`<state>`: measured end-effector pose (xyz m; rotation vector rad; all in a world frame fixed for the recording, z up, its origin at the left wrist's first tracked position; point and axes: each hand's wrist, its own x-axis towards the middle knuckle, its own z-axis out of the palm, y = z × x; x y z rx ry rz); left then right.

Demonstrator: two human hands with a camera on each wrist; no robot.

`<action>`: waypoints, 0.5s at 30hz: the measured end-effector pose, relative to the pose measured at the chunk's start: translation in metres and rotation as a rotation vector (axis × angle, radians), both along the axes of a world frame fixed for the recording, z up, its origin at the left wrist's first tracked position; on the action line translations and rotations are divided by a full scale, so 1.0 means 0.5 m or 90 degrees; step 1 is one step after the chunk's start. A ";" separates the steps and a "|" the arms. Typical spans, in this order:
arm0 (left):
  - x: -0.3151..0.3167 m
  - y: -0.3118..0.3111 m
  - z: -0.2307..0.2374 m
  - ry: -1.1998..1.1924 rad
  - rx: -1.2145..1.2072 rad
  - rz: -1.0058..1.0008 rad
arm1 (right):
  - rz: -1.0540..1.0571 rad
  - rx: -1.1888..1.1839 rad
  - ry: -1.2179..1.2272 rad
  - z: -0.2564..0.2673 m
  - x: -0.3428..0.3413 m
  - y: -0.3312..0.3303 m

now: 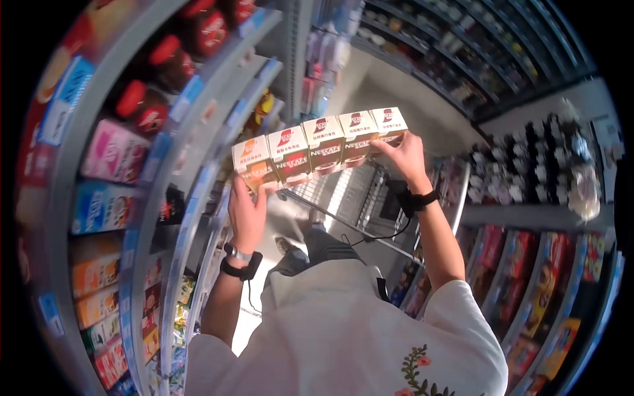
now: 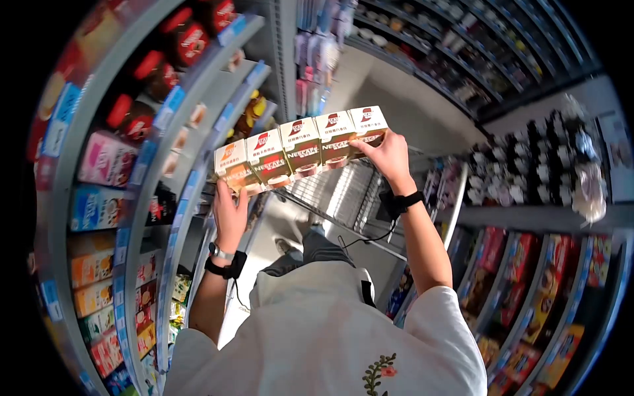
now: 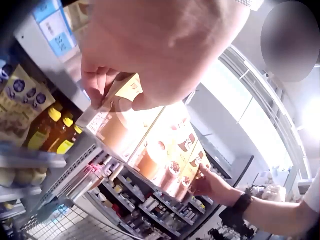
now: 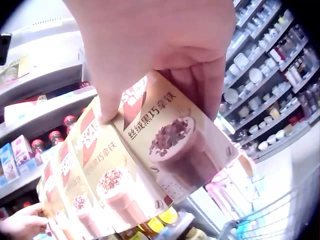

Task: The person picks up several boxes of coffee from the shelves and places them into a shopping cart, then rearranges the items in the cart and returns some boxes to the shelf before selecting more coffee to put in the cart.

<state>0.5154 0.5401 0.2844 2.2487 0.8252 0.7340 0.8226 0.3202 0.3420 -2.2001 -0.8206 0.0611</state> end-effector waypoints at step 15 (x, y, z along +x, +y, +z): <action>0.346 -0.054 -0.484 0.269 -0.370 -0.196 | -0.238 -0.294 0.287 -0.484 0.068 -0.315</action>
